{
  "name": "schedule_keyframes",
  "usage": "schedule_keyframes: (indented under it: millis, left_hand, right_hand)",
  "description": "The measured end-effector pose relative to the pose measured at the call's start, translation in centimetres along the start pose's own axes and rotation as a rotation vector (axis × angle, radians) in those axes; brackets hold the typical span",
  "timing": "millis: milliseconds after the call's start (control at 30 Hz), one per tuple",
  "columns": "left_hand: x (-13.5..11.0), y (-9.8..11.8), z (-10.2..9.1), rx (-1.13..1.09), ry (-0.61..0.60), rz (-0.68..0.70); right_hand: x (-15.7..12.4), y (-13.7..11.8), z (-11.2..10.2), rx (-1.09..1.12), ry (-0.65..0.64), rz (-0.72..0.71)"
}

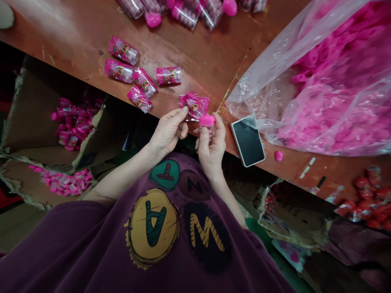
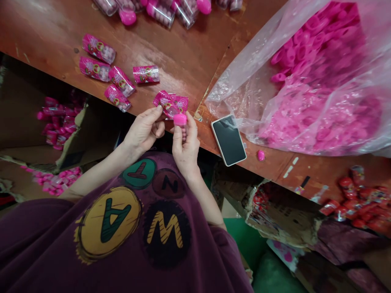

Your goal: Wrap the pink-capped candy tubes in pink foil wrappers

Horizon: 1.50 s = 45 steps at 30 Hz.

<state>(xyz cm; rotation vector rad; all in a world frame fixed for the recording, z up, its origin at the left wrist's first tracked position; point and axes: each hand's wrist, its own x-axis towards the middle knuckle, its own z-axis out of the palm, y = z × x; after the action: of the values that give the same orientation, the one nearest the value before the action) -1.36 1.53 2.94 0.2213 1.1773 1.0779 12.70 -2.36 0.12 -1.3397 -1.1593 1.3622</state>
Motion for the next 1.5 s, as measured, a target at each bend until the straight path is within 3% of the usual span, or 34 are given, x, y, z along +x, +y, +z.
schedule_keyframes:
  millis: [200, 400, 567, 767, 933, 1133, 1267, 1333, 1500]
  left_hand:
    - [0.2, -0.1, -0.3, 0.013, -0.028, 0.001]
    - [0.2, -0.3, -0.2, 0.023, -0.020, 0.017]
    - [-0.2, -0.1, 0.2, 0.012, -0.066, -0.008]
    - [-0.7, 0.1, 0.1, 0.033, -0.184, 0.018]
    - [-0.8, 0.1, -0.1, 0.069, -0.259, -0.019]
    - [-0.7, 0.6, 0.1, 0.047, -0.253, -0.101]
    - [-0.4, 0.8, 0.0, 0.042, -0.282, -0.182]
    - [-0.3, 0.9, -0.2, 0.061, -0.309, -0.183]
    - [-0.4, 1.1, -0.6, 0.121, -0.347, -0.151]
  right_hand:
    - [0.5, -1.0, -0.1, 0.186, -0.112, 0.151]
    - [0.3, -0.8, 0.4, 0.132, 0.030, 0.065]
    - [0.3, -0.5, 0.4, 0.224, -0.091, 0.152]
    - [0.8, -0.3, 0.0, 0.194, -0.101, 0.109]
    - [1.3, -0.4, -0.8, 0.209, -0.235, 0.180]
    - [1.3, 0.6, -0.5, 0.000, -0.126, -0.041]
    - [1.2, 0.8, -0.7, -0.114, -0.132, -0.088]
    - [1.3, 0.2, -1.0, -0.061, -0.156, -0.051]
    - [1.6, -1.3, -1.7, 0.206, -0.309, 0.228]
